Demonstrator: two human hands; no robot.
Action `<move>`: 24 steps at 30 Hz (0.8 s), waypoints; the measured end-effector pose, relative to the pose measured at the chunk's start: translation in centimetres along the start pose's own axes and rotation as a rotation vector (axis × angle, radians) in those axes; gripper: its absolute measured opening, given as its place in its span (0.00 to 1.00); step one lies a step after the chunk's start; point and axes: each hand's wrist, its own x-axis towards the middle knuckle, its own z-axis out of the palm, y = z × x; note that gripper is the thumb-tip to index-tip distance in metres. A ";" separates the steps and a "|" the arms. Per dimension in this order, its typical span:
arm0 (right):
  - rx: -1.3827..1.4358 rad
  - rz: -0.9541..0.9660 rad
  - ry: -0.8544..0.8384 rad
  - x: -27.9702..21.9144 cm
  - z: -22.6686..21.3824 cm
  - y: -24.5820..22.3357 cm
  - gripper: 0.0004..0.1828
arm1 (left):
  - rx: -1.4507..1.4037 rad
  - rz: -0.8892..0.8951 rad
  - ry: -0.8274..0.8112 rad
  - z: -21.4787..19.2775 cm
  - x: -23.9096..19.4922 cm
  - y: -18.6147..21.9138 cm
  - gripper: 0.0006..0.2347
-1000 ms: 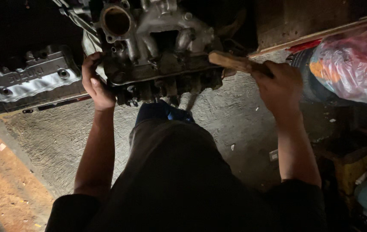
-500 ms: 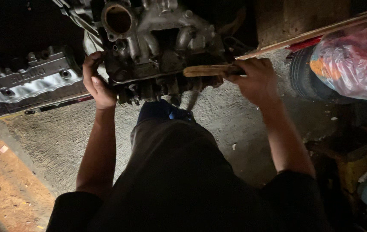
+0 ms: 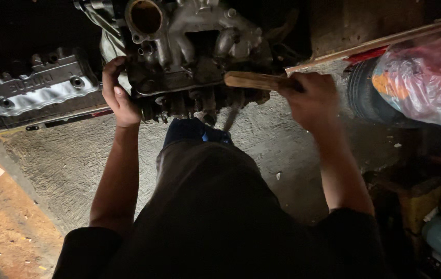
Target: The person scrubs a disassembled engine block with a wire brush, systematically cleaning various surfaces and crevices. The person holds the engine with one hand and uses the brush with the other to remove grime.
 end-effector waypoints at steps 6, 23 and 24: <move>0.060 0.024 0.034 0.2 -2.0 1.8 0.06 | -0.012 -0.017 -0.003 0.1 0.1 0.6 0.33; -0.148 0.057 0.006 -1.3 -0.7 1.2 0.11 | 0.011 -0.024 -0.004 0.2 0.1 0.6 0.35; -0.180 0.081 -0.005 -1.6 -1.1 1.9 0.11 | 0.011 -0.030 0.003 0.2 0.1 0.5 0.35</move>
